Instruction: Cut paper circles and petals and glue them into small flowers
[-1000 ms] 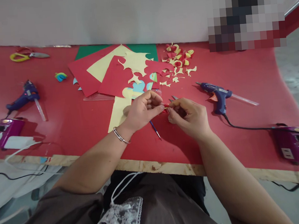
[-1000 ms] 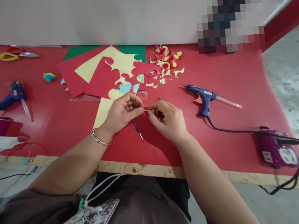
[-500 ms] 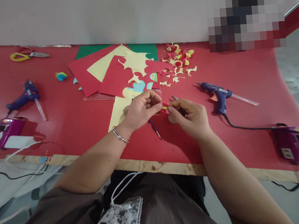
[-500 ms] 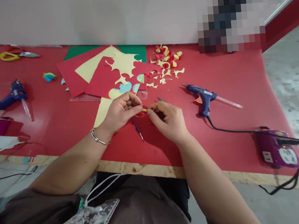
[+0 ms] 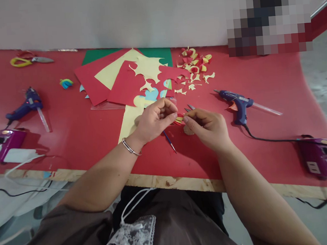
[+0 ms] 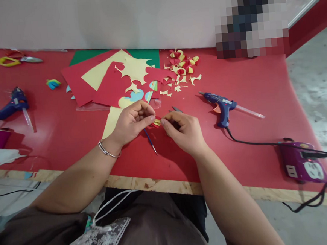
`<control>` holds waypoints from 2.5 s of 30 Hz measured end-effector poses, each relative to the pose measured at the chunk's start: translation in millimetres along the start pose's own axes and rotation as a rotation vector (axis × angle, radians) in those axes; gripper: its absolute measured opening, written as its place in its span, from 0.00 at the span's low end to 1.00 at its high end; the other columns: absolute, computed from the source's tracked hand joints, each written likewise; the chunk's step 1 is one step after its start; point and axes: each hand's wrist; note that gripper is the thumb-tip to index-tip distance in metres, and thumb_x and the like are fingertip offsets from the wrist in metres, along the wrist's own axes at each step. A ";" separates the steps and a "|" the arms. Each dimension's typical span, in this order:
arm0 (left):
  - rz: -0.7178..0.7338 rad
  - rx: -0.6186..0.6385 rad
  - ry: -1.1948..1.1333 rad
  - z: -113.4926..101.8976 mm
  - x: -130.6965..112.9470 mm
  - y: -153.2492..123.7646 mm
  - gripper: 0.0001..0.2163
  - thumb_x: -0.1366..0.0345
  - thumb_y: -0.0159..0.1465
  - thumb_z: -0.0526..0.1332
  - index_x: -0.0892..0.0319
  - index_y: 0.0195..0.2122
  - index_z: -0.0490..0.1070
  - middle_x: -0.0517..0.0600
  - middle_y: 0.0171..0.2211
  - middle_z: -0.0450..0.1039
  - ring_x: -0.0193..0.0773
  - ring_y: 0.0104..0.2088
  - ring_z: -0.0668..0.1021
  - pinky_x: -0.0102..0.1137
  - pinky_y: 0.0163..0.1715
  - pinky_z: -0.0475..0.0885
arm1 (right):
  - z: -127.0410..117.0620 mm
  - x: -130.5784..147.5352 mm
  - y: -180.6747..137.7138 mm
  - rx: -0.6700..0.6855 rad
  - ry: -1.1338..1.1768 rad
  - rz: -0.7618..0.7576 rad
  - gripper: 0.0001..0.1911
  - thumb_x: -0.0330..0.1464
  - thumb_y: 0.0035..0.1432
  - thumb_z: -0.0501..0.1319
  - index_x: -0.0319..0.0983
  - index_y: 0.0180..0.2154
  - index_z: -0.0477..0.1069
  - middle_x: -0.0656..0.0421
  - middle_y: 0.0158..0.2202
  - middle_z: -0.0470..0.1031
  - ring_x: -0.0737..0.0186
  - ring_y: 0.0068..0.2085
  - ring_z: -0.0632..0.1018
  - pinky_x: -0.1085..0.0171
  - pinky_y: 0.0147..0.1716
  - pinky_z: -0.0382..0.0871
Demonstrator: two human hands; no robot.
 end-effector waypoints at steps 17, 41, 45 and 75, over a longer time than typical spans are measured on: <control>-0.011 -0.009 0.038 3.9 5.9 -5.8 0.15 0.68 0.67 0.72 0.56 0.51 0.71 0.48 0.40 0.75 0.32 0.39 0.81 0.28 0.41 0.79 | 1.6 1.6 -1.4 -0.069 -0.074 -0.061 0.12 0.41 0.70 0.65 0.42 0.36 0.78 0.59 0.25 0.79 0.62 0.26 0.78 0.62 0.29 0.70; -0.046 -0.032 -0.123 7.5 2.4 -4.0 0.20 0.66 0.64 0.75 0.54 0.51 0.68 0.54 0.55 0.74 0.37 0.52 0.80 0.29 0.47 0.82 | 3.0 3.8 1.6 -0.094 0.053 0.023 0.16 0.47 0.66 0.69 0.42 0.34 0.81 0.61 0.22 0.78 0.63 0.22 0.76 0.63 0.25 0.71; -0.177 -0.056 -0.242 11.6 4.3 -4.3 0.21 0.66 0.61 0.77 0.56 0.48 0.68 0.53 0.52 0.77 0.34 0.45 0.81 0.30 0.45 0.82 | 3.2 4.4 2.0 -0.127 0.042 0.019 0.14 0.44 0.65 0.69 0.42 0.33 0.81 0.62 0.22 0.78 0.65 0.21 0.75 0.64 0.24 0.70; -0.338 -0.115 -0.347 14.7 1.6 -6.2 0.18 0.72 0.60 0.76 0.57 0.42 0.67 0.40 0.30 0.72 0.26 0.29 0.78 0.27 0.35 0.75 | 5.7 2.6 -0.9 -0.067 -0.063 -0.004 0.11 0.39 0.68 0.65 0.42 0.33 0.76 0.60 0.24 0.78 0.63 0.26 0.76 0.63 0.29 0.70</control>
Point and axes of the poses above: each hand's wrist, its own y-axis towards the middle knuckle, its own z-axis out of the palm, x = y × z
